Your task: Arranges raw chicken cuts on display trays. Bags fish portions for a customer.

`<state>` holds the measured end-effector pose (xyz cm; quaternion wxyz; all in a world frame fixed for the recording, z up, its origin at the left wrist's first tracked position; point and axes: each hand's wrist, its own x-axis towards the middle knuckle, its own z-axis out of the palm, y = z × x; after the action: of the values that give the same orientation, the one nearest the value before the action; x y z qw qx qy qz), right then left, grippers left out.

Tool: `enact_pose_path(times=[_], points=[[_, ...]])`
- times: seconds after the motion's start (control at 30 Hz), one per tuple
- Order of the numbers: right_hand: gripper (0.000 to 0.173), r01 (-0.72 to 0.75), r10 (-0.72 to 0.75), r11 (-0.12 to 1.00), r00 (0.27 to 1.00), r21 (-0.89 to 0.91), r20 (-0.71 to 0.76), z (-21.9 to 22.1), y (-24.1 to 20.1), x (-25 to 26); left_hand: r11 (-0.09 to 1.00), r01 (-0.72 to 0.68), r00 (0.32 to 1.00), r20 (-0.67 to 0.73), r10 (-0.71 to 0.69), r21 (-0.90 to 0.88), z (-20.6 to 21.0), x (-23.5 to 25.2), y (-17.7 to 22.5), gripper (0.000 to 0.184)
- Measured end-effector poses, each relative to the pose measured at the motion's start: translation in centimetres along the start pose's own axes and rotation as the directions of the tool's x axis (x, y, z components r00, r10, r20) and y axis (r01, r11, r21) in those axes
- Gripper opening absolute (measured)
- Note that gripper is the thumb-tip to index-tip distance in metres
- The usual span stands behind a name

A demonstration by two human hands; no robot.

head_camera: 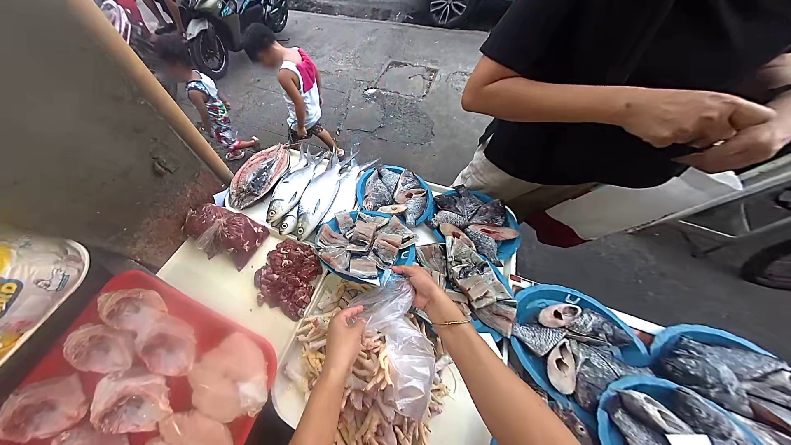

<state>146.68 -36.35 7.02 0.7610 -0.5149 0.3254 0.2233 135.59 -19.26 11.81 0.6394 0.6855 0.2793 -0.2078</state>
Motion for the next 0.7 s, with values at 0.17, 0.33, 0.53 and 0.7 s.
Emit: enact_pose_path(times=[0.17,0.33,0.53,0.7], points=[[0.011,0.074,-0.076,0.996,0.996,0.059,0.044,0.1,-0.1,-1.3,1.0,0.0,0.999,-0.045,-0.001,-0.01,-1.1,0.0,0.8,0.029],[0.005,0.138,-0.151,0.987,0.974,0.088,0.168,0.2,-1.8,-4.4,0.992,-0.093,0.994,-0.058,0.088,-0.085,-1.5,0.6,1.2,0.031],[0.013,0.217,-0.219,0.975,0.938,0.036,0.267,-0.8,-2.2,-6.5,0.966,-0.036,0.994,0.092,0.062,-0.257,-2.8,-0.2,3.0,0.047],[0.013,0.201,-0.205,0.979,0.952,0.039,0.225,-1.2,-1.0,-7.6,0.976,-0.216,0.976,0.002,0.216,0.038,-4.5,-0.9,3.1,0.036]])
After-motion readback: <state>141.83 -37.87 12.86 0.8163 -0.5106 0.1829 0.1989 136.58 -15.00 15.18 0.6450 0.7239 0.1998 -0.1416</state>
